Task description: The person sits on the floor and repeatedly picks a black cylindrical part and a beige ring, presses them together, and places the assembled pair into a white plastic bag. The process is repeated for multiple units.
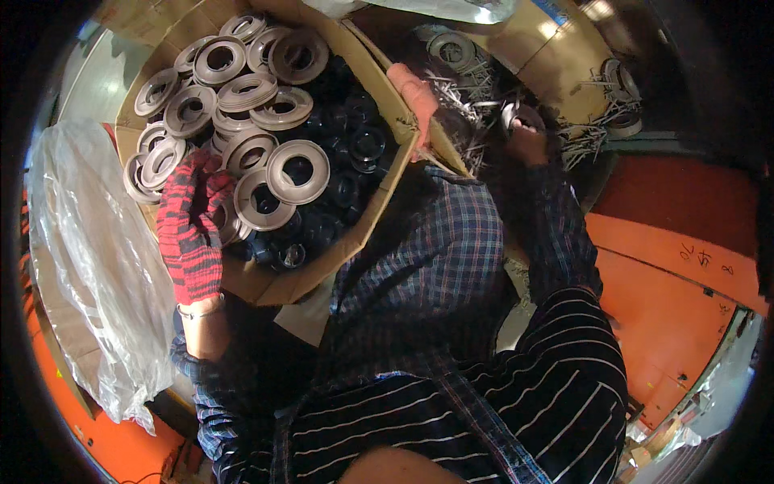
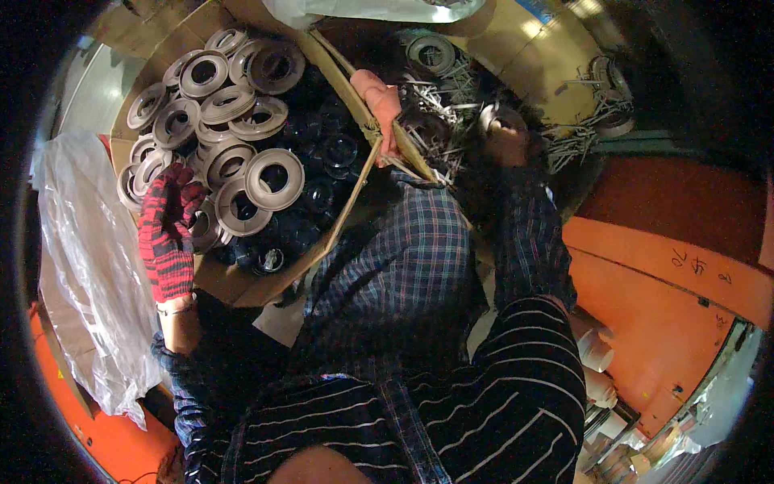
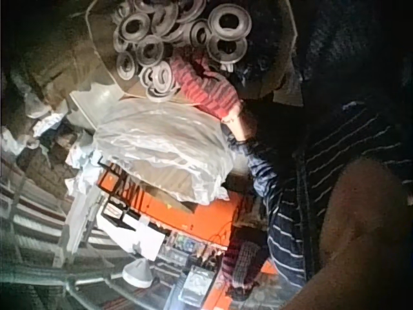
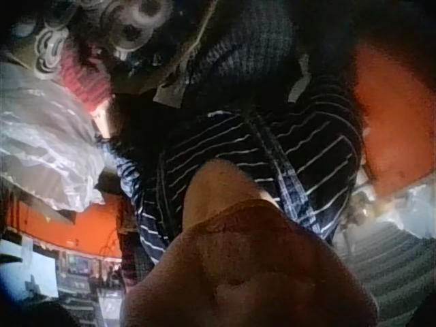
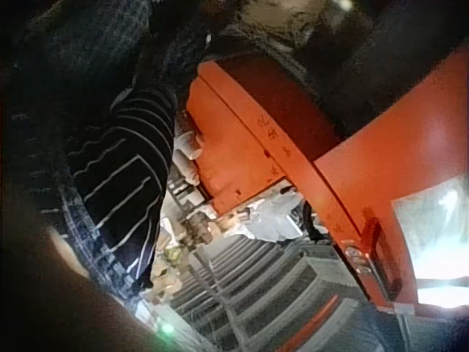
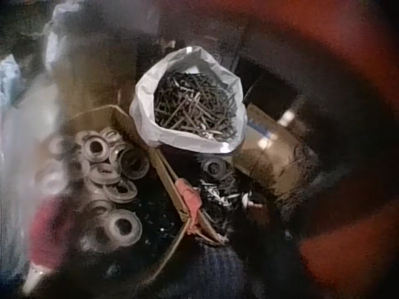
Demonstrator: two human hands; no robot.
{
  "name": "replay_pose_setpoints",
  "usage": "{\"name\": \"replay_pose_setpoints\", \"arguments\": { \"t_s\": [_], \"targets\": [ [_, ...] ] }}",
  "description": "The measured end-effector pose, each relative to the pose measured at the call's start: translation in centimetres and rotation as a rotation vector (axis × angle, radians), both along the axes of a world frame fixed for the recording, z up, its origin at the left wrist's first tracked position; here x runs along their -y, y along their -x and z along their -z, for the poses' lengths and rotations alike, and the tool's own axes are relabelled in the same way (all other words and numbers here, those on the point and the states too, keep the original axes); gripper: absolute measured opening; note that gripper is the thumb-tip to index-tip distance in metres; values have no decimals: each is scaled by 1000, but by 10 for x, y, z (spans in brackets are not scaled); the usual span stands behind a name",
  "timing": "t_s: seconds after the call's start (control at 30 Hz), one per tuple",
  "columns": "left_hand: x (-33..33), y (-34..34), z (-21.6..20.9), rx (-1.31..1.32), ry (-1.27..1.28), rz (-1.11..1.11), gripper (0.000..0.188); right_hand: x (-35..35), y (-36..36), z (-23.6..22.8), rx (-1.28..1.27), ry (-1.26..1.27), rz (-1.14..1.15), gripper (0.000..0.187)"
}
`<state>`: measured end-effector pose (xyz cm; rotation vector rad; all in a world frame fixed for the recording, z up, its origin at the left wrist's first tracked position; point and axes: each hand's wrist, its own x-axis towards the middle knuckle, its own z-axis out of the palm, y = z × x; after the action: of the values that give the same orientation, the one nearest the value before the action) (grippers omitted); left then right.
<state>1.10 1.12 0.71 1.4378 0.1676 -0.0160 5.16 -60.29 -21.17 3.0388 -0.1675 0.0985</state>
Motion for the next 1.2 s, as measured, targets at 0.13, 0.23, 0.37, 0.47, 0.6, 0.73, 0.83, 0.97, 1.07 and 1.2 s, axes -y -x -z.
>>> {"name": "replay_pose_setpoints", "arguments": {
  "t_s": [0.13,0.23,0.37,0.47,0.6,0.73,0.83,0.97,1.07,1.2],
  "targets": [
    [-3,-1,3,18,70,-1,42,-36,44,-43,127,-48,-187,58],
    [-5,-1,6,18,137,-39,46,-49,82,-91,-178,-223,20,58],
    [-8,-3,11,99,4,17,52,-25,118,-148,-200,-1022,480,55],
    [-11,-6,15,70,121,-6,51,-5,126,-163,-80,-1335,667,35],
    [-12,-8,17,-3,319,14,46,-11,117,-163,-217,-804,483,26],
    [-11,-9,14,-9,322,-57,43,-36,106,-181,-9,-1137,513,38],
    [-9,-10,11,-1,366,-31,39,-49,107,-197,41,-957,463,44],
    [-8,-11,8,19,317,-32,38,-51,115,-201,-118,-1087,715,50],
    [-7,-10,7,24,314,-22,38,-46,121,-194,145,-1325,720,48],
    [-5,-9,4,15,360,-3,37,-32,120,-186,-68,-1244,631,44]
  ]
}}
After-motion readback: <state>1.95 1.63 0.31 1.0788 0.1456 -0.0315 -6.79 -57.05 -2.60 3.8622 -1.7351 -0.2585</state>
